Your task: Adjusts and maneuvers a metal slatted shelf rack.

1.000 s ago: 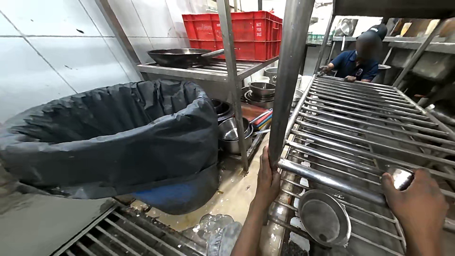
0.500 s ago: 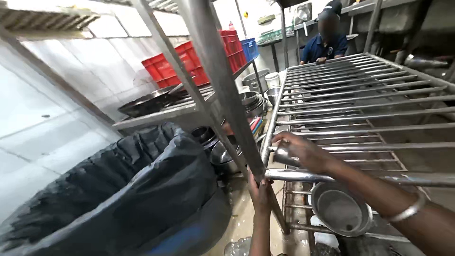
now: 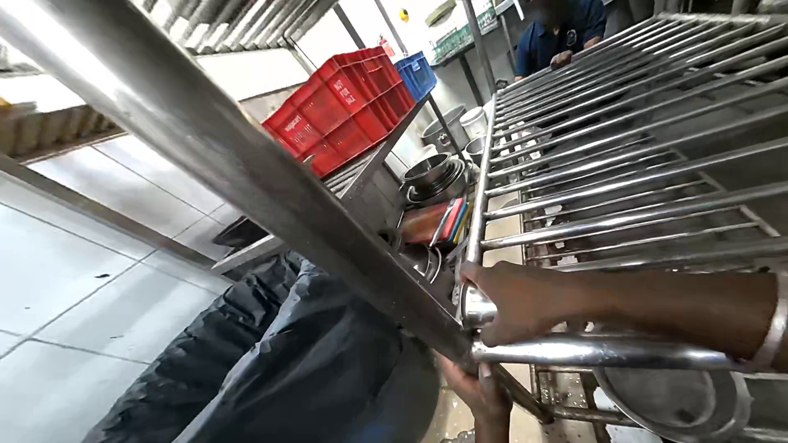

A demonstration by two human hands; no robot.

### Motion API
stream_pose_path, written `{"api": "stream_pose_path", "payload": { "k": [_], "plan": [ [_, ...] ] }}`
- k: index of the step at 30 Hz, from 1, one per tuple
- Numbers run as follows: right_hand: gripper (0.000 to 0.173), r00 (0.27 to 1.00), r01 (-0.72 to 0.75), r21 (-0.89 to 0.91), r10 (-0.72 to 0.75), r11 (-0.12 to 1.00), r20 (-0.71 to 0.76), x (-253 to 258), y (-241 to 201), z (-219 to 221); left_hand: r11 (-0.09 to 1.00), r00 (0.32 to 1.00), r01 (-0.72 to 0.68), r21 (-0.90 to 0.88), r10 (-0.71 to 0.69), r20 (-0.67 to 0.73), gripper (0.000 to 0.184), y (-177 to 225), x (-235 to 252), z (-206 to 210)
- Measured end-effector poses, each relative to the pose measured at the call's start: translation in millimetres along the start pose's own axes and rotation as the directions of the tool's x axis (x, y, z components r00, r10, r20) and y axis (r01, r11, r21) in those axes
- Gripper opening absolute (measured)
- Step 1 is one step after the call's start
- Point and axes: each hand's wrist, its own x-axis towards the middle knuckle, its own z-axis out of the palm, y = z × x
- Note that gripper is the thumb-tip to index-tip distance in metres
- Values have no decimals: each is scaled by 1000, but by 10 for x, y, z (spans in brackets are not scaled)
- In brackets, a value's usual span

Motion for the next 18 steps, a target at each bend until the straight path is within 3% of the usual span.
{"api": "stream_pose_path", "payload": {
  "k": [7,14,16,18],
  "plan": [
    [61,994,94,-223,-79,970,77,-72,-145,-73,998,999,11,-54,-13,-43,92,-6,-19,3],
    [73,974,107,-339,-30,935,225,-259,-216,-339,1000,997,-5,7,6,-73,87,-25,-36,29],
    [66,974,85,-296,-17,951,224,-235,-138,-352,1000,997,-2,24,4,-82,87,-31,-50,33],
    [56,977,107,-124,-81,987,195,-105,-64,-236,1000,997,1,21,0,-74,88,-30,-50,24]
  ]
}}
